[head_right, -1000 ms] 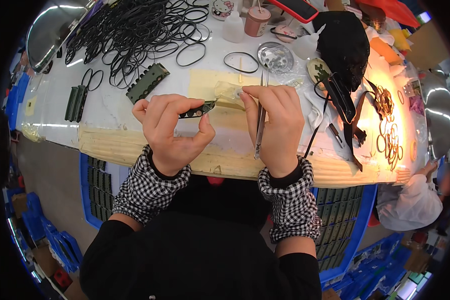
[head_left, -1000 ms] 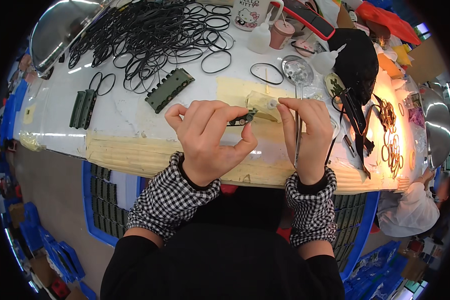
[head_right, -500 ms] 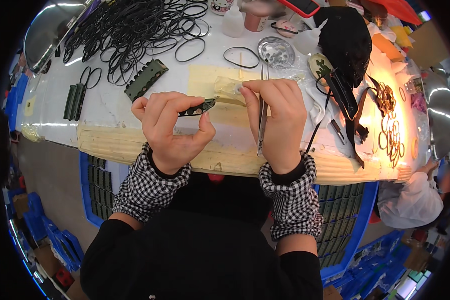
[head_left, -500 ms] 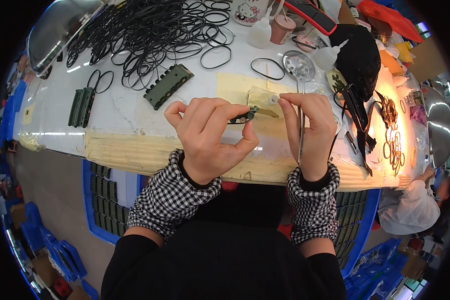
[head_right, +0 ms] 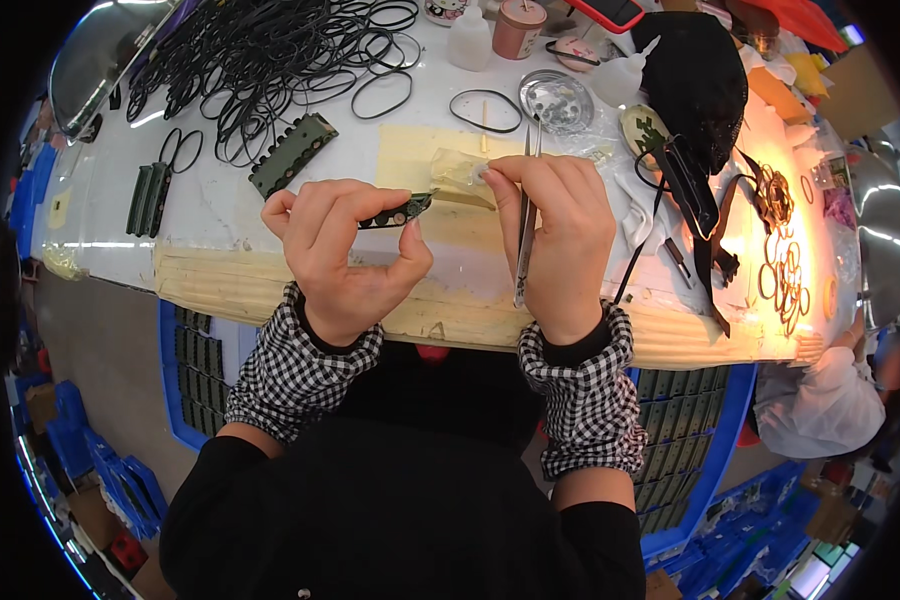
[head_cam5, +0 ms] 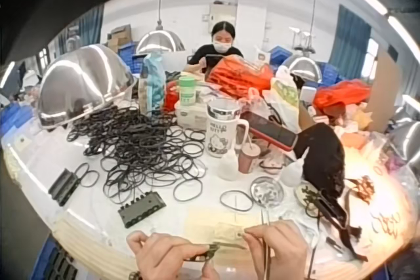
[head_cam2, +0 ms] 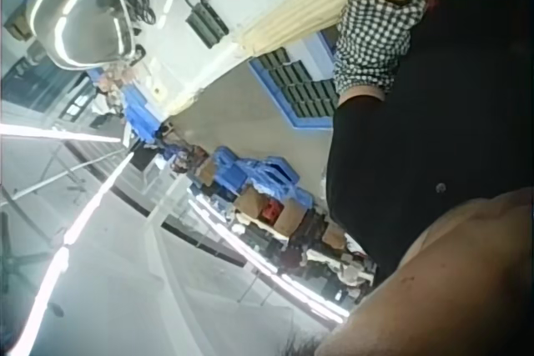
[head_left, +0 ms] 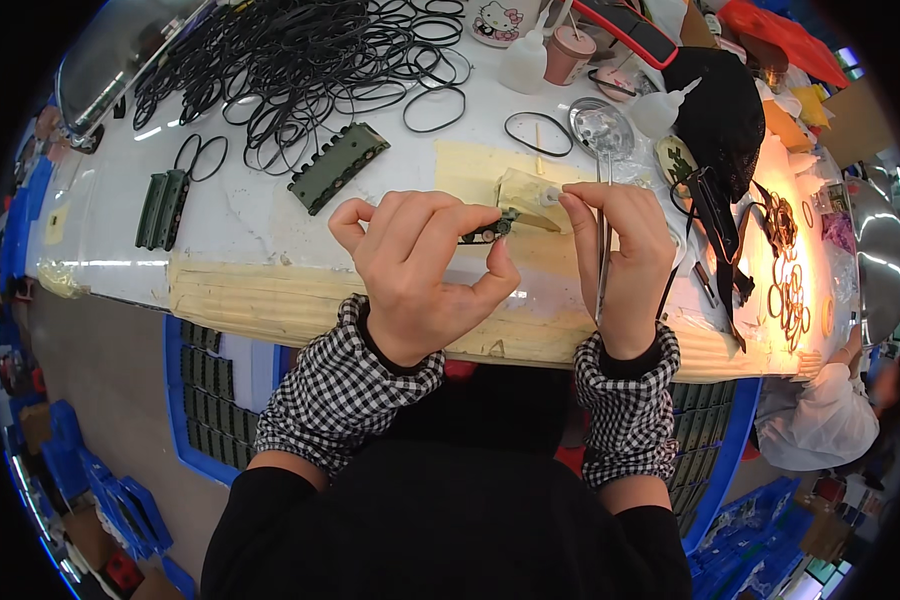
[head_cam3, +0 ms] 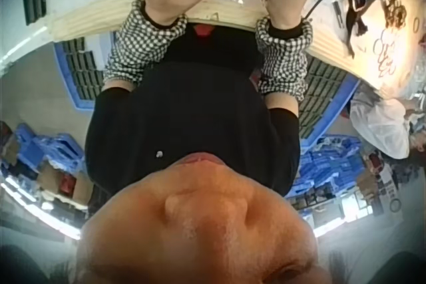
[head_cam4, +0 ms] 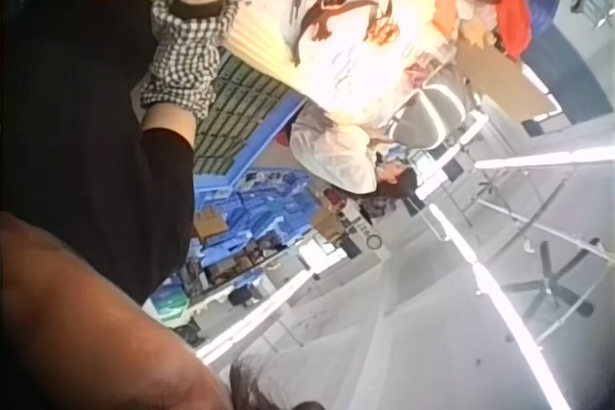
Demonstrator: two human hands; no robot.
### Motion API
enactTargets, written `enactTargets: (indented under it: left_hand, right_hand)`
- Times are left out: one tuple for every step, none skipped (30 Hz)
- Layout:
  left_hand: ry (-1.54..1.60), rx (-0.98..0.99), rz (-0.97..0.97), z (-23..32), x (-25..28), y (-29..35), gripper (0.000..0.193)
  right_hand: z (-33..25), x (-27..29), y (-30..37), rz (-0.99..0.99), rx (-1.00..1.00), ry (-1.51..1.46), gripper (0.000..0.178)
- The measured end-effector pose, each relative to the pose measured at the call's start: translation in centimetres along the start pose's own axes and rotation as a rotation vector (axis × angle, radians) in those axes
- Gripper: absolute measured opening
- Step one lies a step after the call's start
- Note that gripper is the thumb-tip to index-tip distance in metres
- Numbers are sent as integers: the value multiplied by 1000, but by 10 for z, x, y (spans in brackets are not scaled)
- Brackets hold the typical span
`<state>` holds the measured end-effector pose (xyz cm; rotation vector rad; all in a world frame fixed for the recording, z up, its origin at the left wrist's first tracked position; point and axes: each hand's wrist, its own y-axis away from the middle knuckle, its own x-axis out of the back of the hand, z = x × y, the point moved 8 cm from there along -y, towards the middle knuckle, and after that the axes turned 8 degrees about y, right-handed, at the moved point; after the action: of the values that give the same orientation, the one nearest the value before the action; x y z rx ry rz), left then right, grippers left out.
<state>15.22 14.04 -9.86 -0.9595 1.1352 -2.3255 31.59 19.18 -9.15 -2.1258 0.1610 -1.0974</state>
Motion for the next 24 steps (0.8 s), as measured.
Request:
enactTargets:
  left_hand:
    - [-1,2,-1,0,0,0,22]
    - [-4,3,-3,0,0,0,22]
    - [-5,3,-3,0,0,0,22]
    - [-7,1,-3,0,0,0,22]
    - [-7,0,-3,1,0,0,22]
    - [-6,2,-4,1,0,0,22]
    - [-5,5,-6,0,1,0,22]
    - [-5,7,-7,0,1,0,22]
    - [-2,7,-4,0,1,0,22]
    - [0,7,-2,0,1,0,22]
    - [2,7,0,0,1,1,22]
    - [1,6,2,0,1,1,22]
    - [1,5,4,0,1,0,22]
    - [2,2,6,0,1,0,22]
    - [4,7,1,0,1,0,23]
    - [6,12,-4,0,1,1,23]
    - [7,17,-7,-1,1,1,23]
    - [6,20,-13,-1,1,1,23]
    - [5,24,-19,0,1,0,24]
    - [4,28,-27,0,1,0,25]
    - [4,28,-26,0,1,0,25]
    - [4,29,-26,0,1,0,25]
    - [5,28,-25,0,1,0,26]
    - [4,30,-29,0,1,0,26]
  right_hand:
    - [0,0,0,-1,-2,2,11]
    - [0,0,0,1,-3,4,12]
    - [0,0,1,2,-4,5,12]
    - [0,-1,1,4,-4,7,12]
    - [0,-1,1,3,-3,9,12]
    - [1,-2,1,3,-1,12,12]
    - [1,-2,1,3,1,15,13]
    - [1,-2,1,0,0,13,12]
    - [1,-3,1,-2,-1,12,12]
    - [2,-3,1,-5,-1,10,12]
    - [2,0,1,31,-1,15,12]
    - [2,4,0,67,-1,20,12]
    - [2,7,-1,103,0,25,12]
    - [2,9,-2,111,3,23,11]
    - [2,10,-4,118,7,22,11]
    - [2,12,-5,126,10,20,11]
    - [3,12,-4,131,-2,11,10]
    - [4,12,-3,135,-15,2,10]
    - [5,12,-3,140,-27,-7,10]
    - [5,12,-3,146,-28,-6,9]
    - [6,13,-3,151,-30,-4,9]
    - [7,14,-3,156,-31,-2,9]
    - [7,14,-3,158,-33,-3,9]
    - [7,14,-3,159,-35,-4,8]
